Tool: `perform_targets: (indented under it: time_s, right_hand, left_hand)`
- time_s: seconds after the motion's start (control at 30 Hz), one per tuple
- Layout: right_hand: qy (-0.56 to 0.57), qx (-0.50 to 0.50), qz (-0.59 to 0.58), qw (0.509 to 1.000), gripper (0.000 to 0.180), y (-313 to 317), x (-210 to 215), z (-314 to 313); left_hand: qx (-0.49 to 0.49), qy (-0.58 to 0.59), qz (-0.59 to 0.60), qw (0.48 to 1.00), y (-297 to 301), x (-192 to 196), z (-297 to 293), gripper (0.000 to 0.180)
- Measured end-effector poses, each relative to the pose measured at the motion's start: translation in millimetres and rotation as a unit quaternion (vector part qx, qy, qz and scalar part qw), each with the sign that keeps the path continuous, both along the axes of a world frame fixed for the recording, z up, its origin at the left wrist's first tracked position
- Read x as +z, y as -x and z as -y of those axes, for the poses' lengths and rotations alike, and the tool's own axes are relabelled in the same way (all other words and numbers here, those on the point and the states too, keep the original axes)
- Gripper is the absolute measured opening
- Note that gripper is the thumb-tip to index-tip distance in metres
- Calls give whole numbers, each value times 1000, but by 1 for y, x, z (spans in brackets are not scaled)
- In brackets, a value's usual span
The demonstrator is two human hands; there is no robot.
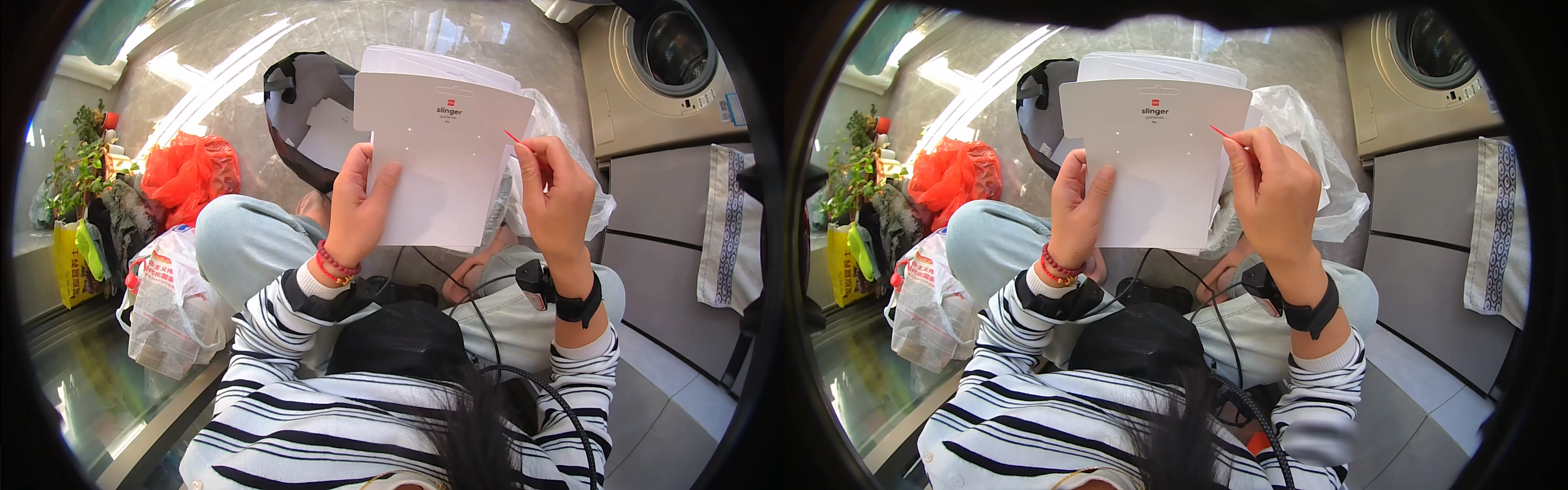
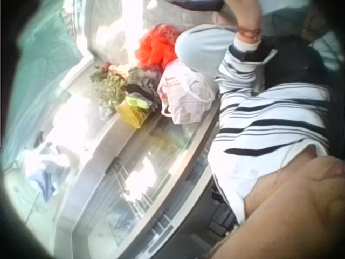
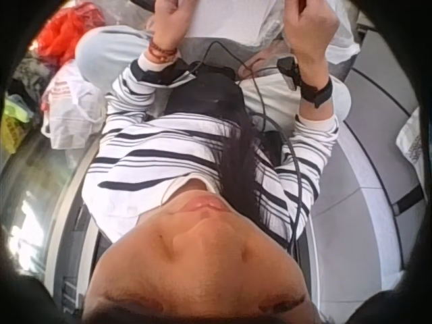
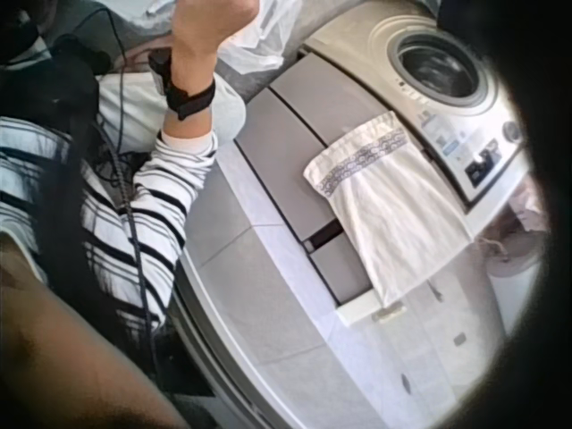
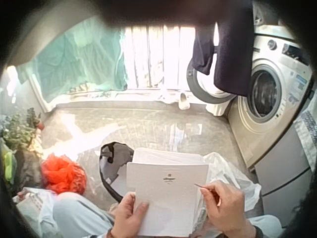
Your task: The person sits on the floor and repeatedly inserts a red pin into pre-punched holes on white paper parts labeled 'slinger', then places the assembled parts into a black bag. The person handles the parts one at a time and continues the cycle until the end of the clip.
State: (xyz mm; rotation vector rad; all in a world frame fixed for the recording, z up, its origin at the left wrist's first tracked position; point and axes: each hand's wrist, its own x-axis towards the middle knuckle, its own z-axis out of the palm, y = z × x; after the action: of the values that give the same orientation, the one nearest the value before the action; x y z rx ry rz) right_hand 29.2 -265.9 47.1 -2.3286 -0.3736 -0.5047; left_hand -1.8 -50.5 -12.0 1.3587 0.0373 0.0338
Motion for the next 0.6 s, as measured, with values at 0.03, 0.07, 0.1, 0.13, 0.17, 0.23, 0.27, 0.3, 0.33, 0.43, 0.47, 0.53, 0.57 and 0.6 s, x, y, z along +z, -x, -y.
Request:
perform_targets:
  time_s: [0.03,0.07,0.1,0.13,0.17,0.23,0.27,0.3,0.33,0.43,0.47,0.53,0.57,0.6]
  right_hand:
    - [-5,-6,11,1000,6,0,1,0]
    - [-11,-12,26,1000,8,0,2,0]
    - [-21,-17,40,999,11,-1,3,1]
    - [-32,-8,51,998,14,-2,5,2]
    - [-48,2,60,997,18,-3,8,4]
    - [-39,28,79,996,22,-6,13,8]
    - [-16,44,88,995,22,-7,16,11]
    - [8,60,96,993,22,-8,17,13]
    - [31,77,105,991,22,-9,18,14]
    - [29,113,30,993,19,-9,13,14]
    - [24,130,-10,991,19,-8,11,15]
    - [9,142,-18,990,17,-8,8,16]
    - [-3,148,-23,989,16,-9,6,17]
    - [0,155,-29,987,16,-9,5,18]
  left_hand:
    - [-1,-3,1,1000,0,0,1,15]
    - [-1,-5,1,1000,0,0,1,14]
    - [-3,-7,-2,1000,0,-1,2,14]
    - [-10,-14,-1,1000,0,0,2,14]
    - [-19,-20,-4,1000,1,0,2,13]
    - [-37,-43,5,998,2,0,3,13]
    - [-46,-59,15,997,4,1,4,13]
    - [-55,-76,26,995,5,1,4,13]
    - [-64,-98,36,992,5,1,5,13]
    - [-84,-167,67,980,7,3,5,14]
    - [-89,-189,76,975,8,4,4,15]
    - [-99,-216,90,967,7,4,1,15]
    - [-106,-221,94,965,5,4,-1,15]
    - [-111,-227,98,963,4,4,-3,15]
